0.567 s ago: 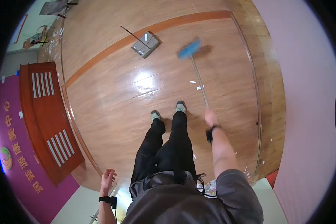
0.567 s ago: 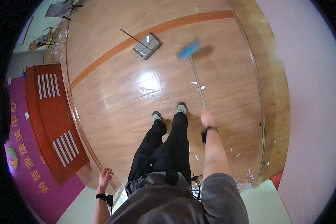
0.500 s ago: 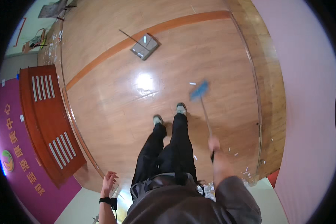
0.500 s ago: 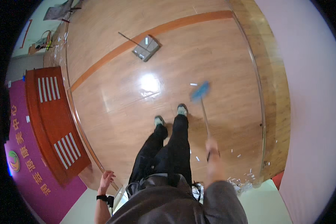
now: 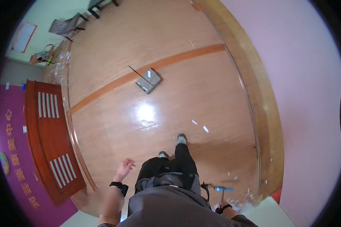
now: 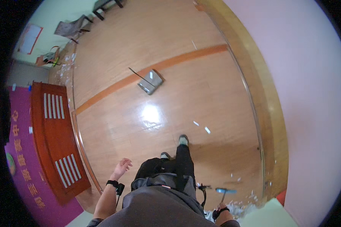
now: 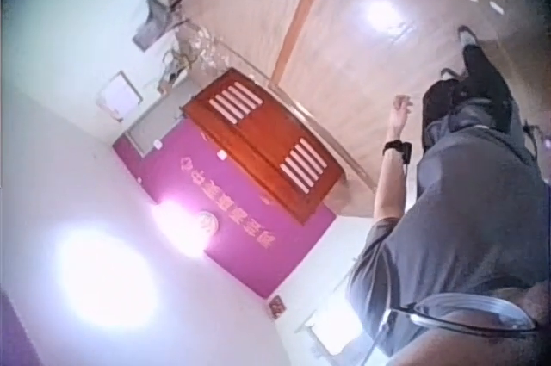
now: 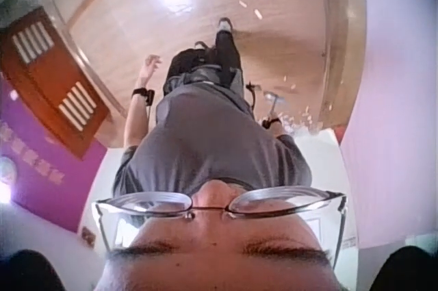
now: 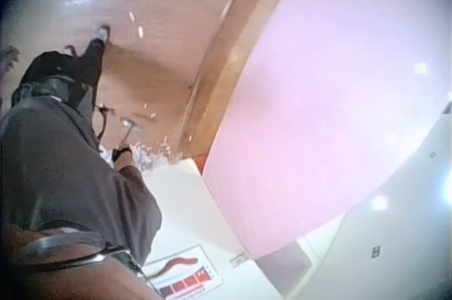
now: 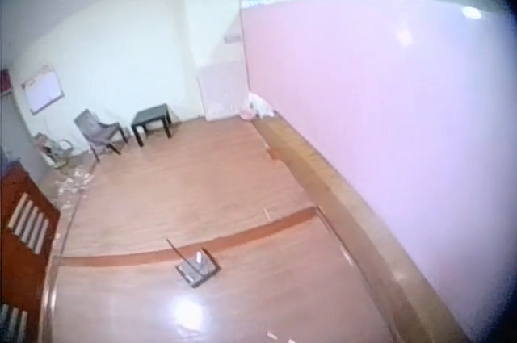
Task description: Sweeping paper scraps into a dustpan in an indoor lobby area.
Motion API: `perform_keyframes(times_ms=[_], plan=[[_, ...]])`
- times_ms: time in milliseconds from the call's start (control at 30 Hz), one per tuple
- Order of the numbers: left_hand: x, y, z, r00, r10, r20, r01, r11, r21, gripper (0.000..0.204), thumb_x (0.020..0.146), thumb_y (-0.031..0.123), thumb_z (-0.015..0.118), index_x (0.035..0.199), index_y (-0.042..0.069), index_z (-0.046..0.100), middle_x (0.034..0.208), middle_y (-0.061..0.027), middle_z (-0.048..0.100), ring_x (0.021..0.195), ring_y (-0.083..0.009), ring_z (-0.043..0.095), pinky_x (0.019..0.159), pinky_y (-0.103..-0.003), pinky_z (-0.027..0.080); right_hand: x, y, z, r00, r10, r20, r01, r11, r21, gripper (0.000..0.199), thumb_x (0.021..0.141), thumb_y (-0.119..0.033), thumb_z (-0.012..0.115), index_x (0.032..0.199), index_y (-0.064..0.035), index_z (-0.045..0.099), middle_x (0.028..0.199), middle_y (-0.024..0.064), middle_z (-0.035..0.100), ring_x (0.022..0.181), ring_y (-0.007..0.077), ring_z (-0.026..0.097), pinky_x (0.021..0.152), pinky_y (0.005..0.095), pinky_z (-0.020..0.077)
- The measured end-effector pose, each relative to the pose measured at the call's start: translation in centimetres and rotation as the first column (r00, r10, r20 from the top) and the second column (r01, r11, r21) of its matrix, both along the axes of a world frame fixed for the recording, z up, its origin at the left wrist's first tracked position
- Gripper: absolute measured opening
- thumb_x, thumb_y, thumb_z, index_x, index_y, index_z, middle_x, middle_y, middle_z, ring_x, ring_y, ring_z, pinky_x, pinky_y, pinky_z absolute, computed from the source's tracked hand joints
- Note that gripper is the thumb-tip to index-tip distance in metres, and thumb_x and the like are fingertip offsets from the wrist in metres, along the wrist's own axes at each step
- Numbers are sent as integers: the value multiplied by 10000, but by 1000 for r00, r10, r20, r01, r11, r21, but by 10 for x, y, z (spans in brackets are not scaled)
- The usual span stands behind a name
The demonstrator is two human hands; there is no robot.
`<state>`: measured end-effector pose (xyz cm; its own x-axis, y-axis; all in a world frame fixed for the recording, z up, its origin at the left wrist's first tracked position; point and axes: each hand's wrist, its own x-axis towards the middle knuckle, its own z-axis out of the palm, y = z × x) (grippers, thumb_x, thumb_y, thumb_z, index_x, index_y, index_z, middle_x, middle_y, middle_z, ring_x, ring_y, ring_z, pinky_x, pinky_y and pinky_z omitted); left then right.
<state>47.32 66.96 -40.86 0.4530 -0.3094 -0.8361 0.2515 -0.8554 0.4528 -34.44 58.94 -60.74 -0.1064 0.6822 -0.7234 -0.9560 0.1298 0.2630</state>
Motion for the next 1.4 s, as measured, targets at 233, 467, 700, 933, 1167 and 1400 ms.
perform_keyframes(times_ms=[233,467,700,933,1167,1400], plan=[[30,35,-24,988,94,125,-81,991,-109,231,804,209,448,933,26,504,765,-61,595,664,-131,544,583,-242,434,475,-285,70,718,-599,356,658,414,-629,375,818,-434,426,604,-129,378,431,-36,309,313,94,275,297,231,201],[103,-12,-92,911,402,-94,-408,911,-64,230,784,244,465,923,69,520,766,-21,603,578,-97,491,504,-247,401,641,-358,191,642,-13,767,745,249,-619,308,863,-345,375,663,-111,380,438,-9,380,335,93,368,317,226,293],[253,-167,-178,950,265,163,-230,951,-204,274,757,290,466,826,46,570,762,-139,589,729,-262,567,654,-348,431,787,-396,211,680,-197,706,718,376,-586,174,842,-207,460,728,-82,420,492,-46,343,393,77,364,385,216,348],[393,-305,-240,805,591,-61,-588,778,-223,466,750,291,493,1113,34,352,699,-141,552,569,-239,540,497,-352,431,878,-447,222,691,677,254,332,15,-943,285,783,-267,530,639,-31,460,476,46,402,417,136,404,396,302,332],[421,-344,-262,676,618,-402,-706,700,-111,231,718,210,485,524,89,454,424,-51,403,325,-155,379,293,-298,285,850,-461,311,880,474,41,116,-129,-985,274,780,-279,496,733,-13,536,583,128,526,510,270,511,467,380,422],[435,-316,-225,514,857,-22,-857,515,30,252,703,308,511,661,60,515,487,-39,392,415,-148,394,347,-305,298,782,-535,248,897,395,-197,-211,-7,-977,481,761,-476,410,997,-62,476,902,176,512,836,319,488,699,409,400]])
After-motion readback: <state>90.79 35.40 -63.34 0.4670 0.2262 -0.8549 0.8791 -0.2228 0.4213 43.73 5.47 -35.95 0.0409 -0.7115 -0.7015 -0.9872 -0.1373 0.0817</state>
